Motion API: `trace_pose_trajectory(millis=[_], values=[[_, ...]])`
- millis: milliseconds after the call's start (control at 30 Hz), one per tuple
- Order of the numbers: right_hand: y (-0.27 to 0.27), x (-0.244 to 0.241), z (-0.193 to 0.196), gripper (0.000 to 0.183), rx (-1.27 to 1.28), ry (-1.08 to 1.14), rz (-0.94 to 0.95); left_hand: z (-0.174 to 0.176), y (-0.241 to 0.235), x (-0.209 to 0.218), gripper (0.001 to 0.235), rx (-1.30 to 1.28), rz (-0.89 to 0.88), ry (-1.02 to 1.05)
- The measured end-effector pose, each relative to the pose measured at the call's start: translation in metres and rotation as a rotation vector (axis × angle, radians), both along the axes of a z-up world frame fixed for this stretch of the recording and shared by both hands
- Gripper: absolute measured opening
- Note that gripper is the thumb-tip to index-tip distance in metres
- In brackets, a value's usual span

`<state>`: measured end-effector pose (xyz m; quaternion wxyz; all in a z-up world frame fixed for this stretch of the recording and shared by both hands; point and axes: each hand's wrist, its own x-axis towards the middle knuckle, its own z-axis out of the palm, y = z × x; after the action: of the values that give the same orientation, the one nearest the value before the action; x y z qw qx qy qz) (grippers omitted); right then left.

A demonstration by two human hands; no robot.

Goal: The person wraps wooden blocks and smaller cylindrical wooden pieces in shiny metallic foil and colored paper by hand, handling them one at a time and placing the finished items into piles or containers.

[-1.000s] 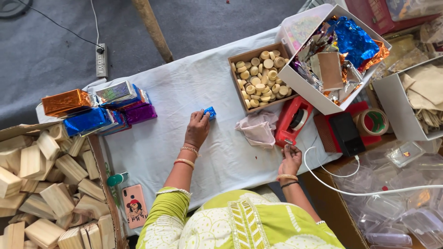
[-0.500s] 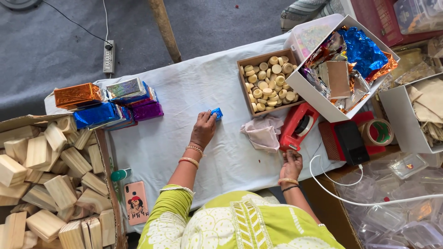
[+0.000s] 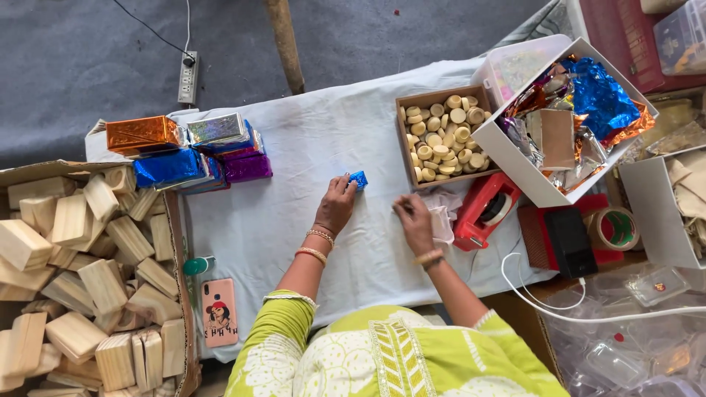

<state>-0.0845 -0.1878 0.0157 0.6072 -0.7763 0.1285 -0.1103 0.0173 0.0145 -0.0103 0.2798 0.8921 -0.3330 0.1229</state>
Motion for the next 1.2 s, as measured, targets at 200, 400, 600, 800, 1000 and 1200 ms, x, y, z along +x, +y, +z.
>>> trace_pose_trajectory(millis=[200,400,600,800,1000,1200], values=[[0.022,0.081,-0.017,0.013,0.093,0.223,0.196,0.002,-0.002,-0.001,0.032,0.023,0.004,0.001],[0.025,0.110,-0.033,0.014,0.040,0.374,0.198,-0.010,-0.002,-0.001,0.031,-0.015,0.007,-0.006],[0.018,0.121,-0.046,0.013,0.168,0.482,0.244,-0.006,-0.003,-0.001,0.029,-0.021,0.006,0.022],[0.026,0.126,-0.016,0.016,-0.009,0.564,0.221,-0.006,-0.004,-0.002,0.027,-0.031,0.006,0.026],[0.022,0.126,-0.050,0.020,-0.154,0.360,0.270,-0.003,-0.003,-0.001,0.022,-0.029,0.003,0.046],[0.016,0.126,-0.039,0.051,-0.089,0.402,0.218,0.001,-0.003,-0.001,0.025,-0.020,-0.001,0.018]])
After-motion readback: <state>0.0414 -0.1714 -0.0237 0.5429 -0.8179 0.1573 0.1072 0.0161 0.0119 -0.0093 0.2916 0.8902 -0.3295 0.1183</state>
